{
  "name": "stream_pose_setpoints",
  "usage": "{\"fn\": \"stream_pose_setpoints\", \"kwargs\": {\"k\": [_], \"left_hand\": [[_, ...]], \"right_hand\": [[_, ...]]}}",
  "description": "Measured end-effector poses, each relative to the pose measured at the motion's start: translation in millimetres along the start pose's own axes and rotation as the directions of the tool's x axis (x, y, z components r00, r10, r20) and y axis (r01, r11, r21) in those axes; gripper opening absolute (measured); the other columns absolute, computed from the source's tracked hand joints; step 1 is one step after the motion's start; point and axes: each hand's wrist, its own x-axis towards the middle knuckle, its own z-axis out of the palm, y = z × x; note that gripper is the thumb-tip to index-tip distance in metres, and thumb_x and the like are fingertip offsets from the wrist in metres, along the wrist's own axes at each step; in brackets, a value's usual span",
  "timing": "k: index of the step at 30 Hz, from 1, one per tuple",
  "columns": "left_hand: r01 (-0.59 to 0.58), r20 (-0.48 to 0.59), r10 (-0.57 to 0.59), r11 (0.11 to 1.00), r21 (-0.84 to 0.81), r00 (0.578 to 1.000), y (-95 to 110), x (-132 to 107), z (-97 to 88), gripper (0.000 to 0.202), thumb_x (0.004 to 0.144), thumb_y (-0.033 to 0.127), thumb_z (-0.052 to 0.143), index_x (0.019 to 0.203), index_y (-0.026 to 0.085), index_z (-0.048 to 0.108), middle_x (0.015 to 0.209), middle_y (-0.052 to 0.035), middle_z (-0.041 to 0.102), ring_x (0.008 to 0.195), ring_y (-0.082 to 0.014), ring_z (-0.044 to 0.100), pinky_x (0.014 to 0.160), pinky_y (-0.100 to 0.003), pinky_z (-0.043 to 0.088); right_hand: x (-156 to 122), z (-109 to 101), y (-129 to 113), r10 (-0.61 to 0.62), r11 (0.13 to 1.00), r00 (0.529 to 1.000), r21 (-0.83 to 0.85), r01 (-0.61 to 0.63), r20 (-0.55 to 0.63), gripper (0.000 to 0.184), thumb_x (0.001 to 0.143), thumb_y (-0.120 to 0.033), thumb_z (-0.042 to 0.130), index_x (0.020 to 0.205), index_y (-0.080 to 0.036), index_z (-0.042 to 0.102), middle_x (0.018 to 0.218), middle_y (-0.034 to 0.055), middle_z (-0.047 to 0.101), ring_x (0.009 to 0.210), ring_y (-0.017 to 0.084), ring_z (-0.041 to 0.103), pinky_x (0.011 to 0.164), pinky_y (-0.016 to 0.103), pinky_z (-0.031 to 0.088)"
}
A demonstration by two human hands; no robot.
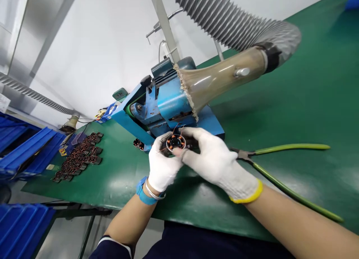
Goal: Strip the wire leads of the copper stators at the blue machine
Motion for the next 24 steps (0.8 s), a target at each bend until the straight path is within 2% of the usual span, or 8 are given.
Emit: {"fn": "stream_pose_setpoints", "kwargs": {"k": [2,6,12,16,19,24], "left_hand": [[0.023,-0.010,-0.024,0.999,-0.035,1.000,0,5,8.1,0.057,0.061,0.018,0.090,0.112,0.019,0.065,0.110,-0.0097,0.080,0.101,-0.0266,0.079,0.095,-0.040,0.063],[0.036,-0.070,-0.033,0.999,0.036,0.997,6,17,19.4,0.048,0.060,0.018,0.088,0.102,0.020,0.064,0.101,-0.0092,0.079,0.094,-0.0257,0.077,0.091,-0.040,0.062],[0.020,-0.090,-0.016,0.999,0.047,0.996,19,32,27.1,0.039,0.061,0.021,0.084,0.092,0.021,0.061,0.089,-0.0054,0.076,0.082,-0.0210,0.072,0.079,-0.033,0.059],[0.006,-0.098,0.003,0.996,0.093,0.995,30,34,30.4,0.032,0.064,0.022,0.081,0.087,0.022,0.059,0.083,-0.0029,0.073,0.077,-0.0187,0.068,0.072,-0.030,0.056],[0.013,-0.116,0.004,0.990,0.143,0.993,36,33,32.5,0.028,0.066,0.022,0.079,0.085,0.023,0.057,0.076,-0.0009,0.070,0.072,-0.0170,0.064,0.069,-0.028,0.053],[0.040,-0.113,-0.017,0.979,0.200,0.993,39,34,32.9,0.028,0.068,0.024,0.079,0.085,0.023,0.057,0.074,0.0007,0.067,0.070,-0.0159,0.061,0.067,-0.027,0.050]], "right_hand": [[-1,7,6,-0.076,0.995,0.996,-0.061,0.078,0.039,0.061,0.068,-0.043,0.081,0.124,-0.020,0.072,0.122,0.0132,0.077,0.110,0.035,0.073,0.100,0.050,0.060],[10,8,3,-0.062,0.995,0.996,-0.073,0.067,0.067,0.059,0.078,-0.043,0.074,0.131,-0.016,0.071,0.111,0.0121,0.080,0.098,0.032,0.076,0.089,0.045,0.064],[23,4,-17,-0.023,0.996,0.998,-0.082,0.028,0.058,0.043,0.084,-0.037,0.074,0.120,-0.015,0.077,0.099,0.0087,0.082,0.088,0.028,0.077,0.079,0.036,0.063],[23,4,-18,-0.126,0.991,0.990,0.057,0.122,0.069,0.032,0.084,-0.036,0.072,0.108,-0.018,0.081,0.100,0.0064,0.082,0.097,0.028,0.077,0.082,0.032,0.063],[24,4,-16,-0.176,0.981,0.981,0.093,0.169,0.077,0.032,0.084,-0.041,0.072,0.105,-0.018,0.082,0.099,0.0063,0.082,0.099,0.029,0.077,0.084,0.032,0.063],[26,2,-16,-0.146,0.988,0.988,0.045,0.145,0.039,0.034,0.084,-0.043,0.074,0.105,-0.017,0.082,0.097,0.0076,0.082,0.095,0.029,0.078,0.078,0.030,0.063]]}}
